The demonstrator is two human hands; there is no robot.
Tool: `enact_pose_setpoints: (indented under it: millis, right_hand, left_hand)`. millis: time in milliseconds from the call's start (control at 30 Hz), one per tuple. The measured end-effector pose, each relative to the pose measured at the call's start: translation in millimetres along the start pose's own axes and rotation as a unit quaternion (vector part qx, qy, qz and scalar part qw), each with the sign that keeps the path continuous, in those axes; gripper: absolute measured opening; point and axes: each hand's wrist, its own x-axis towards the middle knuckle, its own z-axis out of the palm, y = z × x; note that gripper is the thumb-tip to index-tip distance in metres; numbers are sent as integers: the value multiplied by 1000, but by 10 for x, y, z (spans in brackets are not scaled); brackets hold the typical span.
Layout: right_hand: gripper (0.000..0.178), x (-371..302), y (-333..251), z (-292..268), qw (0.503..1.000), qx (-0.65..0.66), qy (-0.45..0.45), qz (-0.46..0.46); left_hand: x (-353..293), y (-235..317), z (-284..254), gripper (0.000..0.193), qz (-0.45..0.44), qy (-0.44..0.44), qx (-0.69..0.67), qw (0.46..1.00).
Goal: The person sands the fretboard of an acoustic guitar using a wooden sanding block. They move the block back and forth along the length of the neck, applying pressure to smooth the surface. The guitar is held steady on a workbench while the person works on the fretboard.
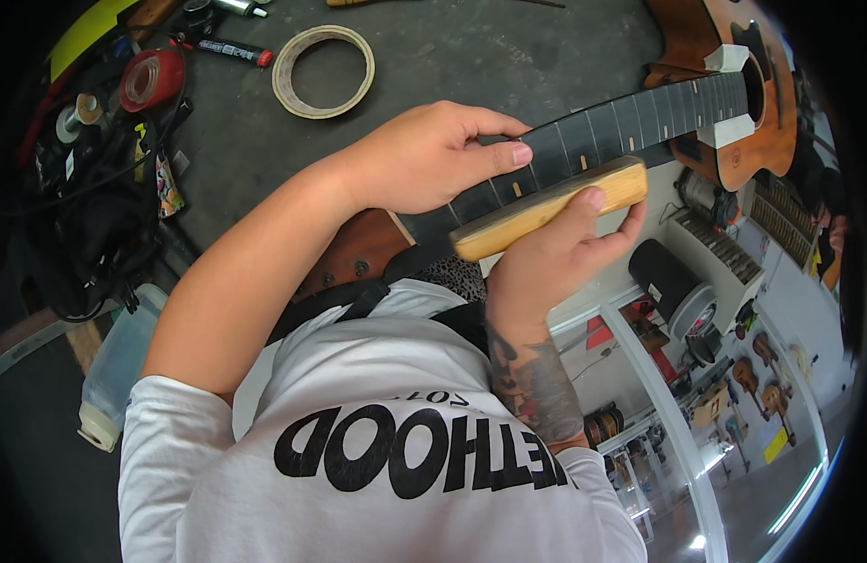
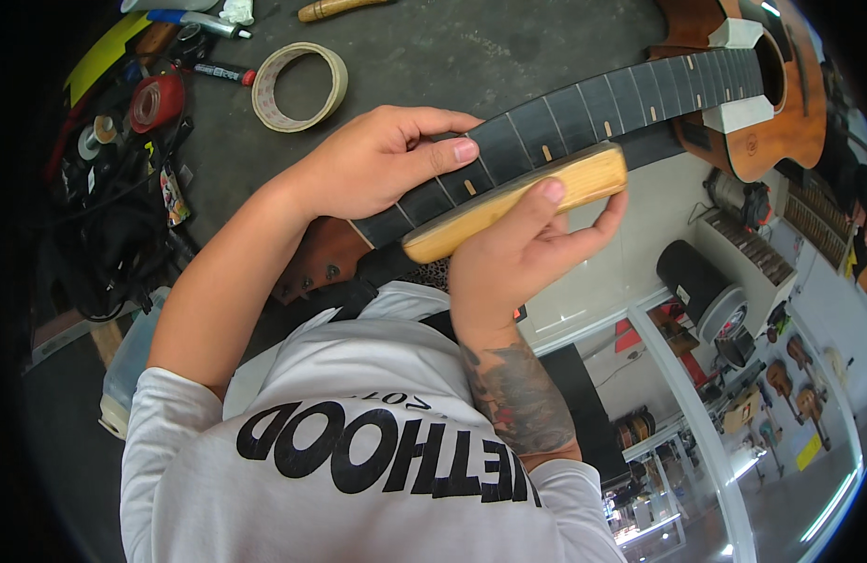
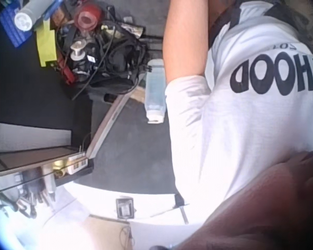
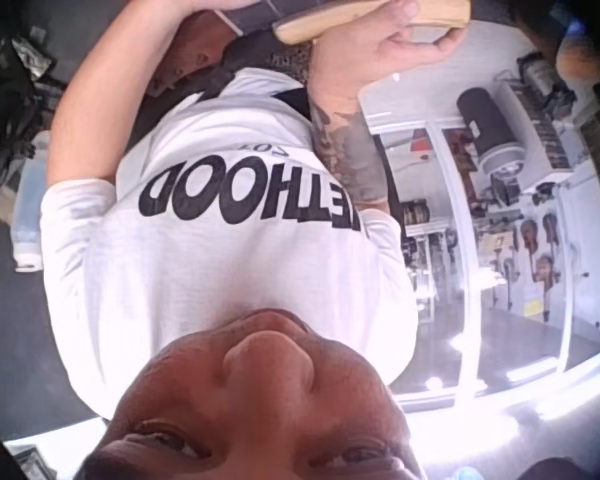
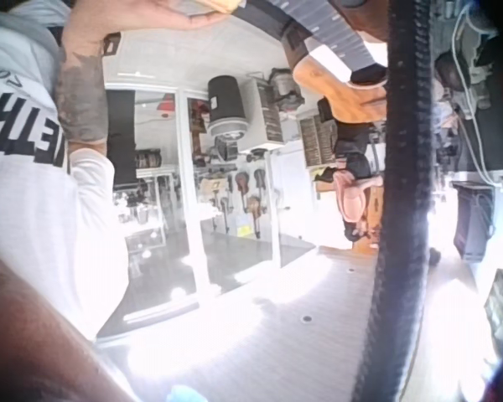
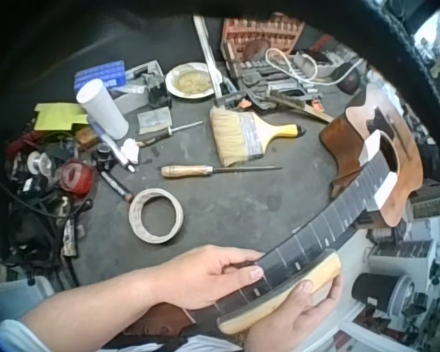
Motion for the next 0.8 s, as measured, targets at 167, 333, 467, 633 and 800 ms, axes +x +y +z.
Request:
enact_pose_setpoints:
  millis: [167,333,467,633,800]
  right_hand:
    - [64,-26,-24,29,1000,21,13,11]
    - [62,-106,28,62,999,6,30,-14]
    - [62,7,2,53,999,17,29,3]
    - [62,-155,145,20,998,-22,37,-42]
    - [66,-21,-3,42,999,5,33,-1]
  left_hand:
    - [6,-15,-10,45,25,-2,10,1000]
    - [12,-16,-19,49,44,-2,23,999]
    - [-9,-13,-19,51,46,4,31,998]
    - [2,31,-37,53,40,-9,49,998]
    - [1,-2,-37,52,57,1,48,997]
